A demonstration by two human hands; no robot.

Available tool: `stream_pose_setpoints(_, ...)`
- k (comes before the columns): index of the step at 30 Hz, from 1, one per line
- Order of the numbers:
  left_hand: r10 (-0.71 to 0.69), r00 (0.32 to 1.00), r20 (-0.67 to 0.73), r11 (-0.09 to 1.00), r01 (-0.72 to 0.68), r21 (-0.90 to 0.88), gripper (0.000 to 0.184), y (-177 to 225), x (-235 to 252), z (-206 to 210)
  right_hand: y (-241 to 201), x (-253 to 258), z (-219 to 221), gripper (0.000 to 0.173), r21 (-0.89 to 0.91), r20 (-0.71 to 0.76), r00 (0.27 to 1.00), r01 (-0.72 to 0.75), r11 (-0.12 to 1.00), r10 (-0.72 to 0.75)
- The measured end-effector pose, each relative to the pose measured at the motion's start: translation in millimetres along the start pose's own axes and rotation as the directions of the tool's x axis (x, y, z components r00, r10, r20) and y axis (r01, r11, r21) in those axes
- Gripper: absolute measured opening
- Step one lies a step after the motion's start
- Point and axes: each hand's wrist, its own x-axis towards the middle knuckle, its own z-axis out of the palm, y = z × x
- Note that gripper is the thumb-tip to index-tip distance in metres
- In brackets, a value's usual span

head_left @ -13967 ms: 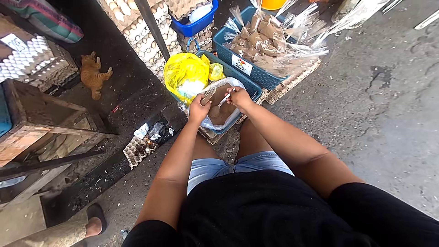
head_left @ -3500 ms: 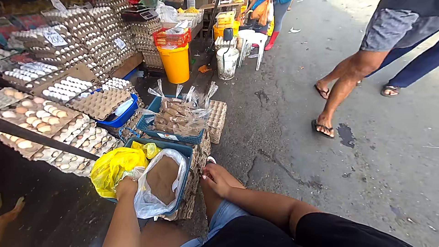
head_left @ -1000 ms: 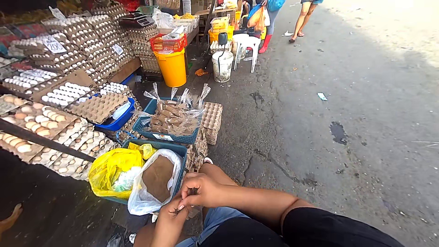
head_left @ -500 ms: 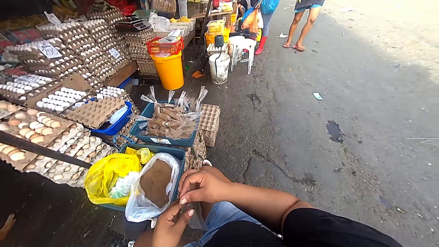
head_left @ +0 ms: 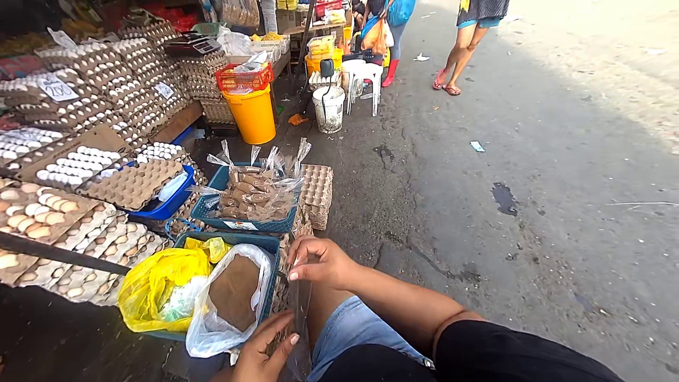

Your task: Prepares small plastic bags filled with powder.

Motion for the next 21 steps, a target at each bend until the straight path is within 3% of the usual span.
stream_pose_setpoints(2,0.015,0.982,-0.190,0.998,-0.027,-0.059,0.022,4.0,6.6,7.8,1.4,-11.4,24.9,0.017,-0.042,0.190,0.982,-0.011,0.999,0.019)
stream_pose_setpoints(4,0.051,0.960,-0.274,0.995,-0.072,-0.067,0.011,6.5,10.4,13.4,2.5,-14.9,40.9,0.016,-0.049,0.282,0.958,-0.029,0.998,0.041)
stream_pose_setpoints(7,0.135,0.989,-0.068,0.990,-0.137,-0.030,0.022,5.0,5.8,9.1,3.3,-3.5,28.4,0.014,-0.021,0.123,0.992,-0.024,0.999,0.027)
stream_pose_setpoints(10,0.067,0.993,0.095,0.998,-0.068,0.000,0.026,-1.2,-4.9,3.1,5.9,10.0,-2.2,0.007,0.033,-0.105,0.994,-0.035,0.999,0.038)
stream_pose_setpoints(14,-0.019,0.997,0.077,0.999,0.022,-0.037,0.028,-13.6,-10.3,-3.7,3.9,7.8,-10.5,0.010,0.139,-0.210,0.974,-0.059,0.989,0.087)
stream_pose_setpoints(17,-0.014,0.999,-0.050,0.999,0.011,-0.052,0.028,-16.4,-6.5,-3.7,3.0,-6.2,21.0,0.054,0.252,0.001,0.984,-0.173,0.952,0.178)
stream_pose_setpoints(18,-0.008,0.995,-0.104,0.999,0.004,-0.042,0.026,-13.7,-5.0,-3.0,3.0,-11.7,33.8,0.060,0.277,0.088,0.971,-0.238,0.931,0.222)
stream_pose_setpoints(21,0.012,0.982,-0.191,1.000,-0.013,-0.002,0.021,-5.1,-3.0,-1.6,16.5,-20.6,56.5,0.034,0.314,0.169,0.947,-0.313,0.896,0.272)
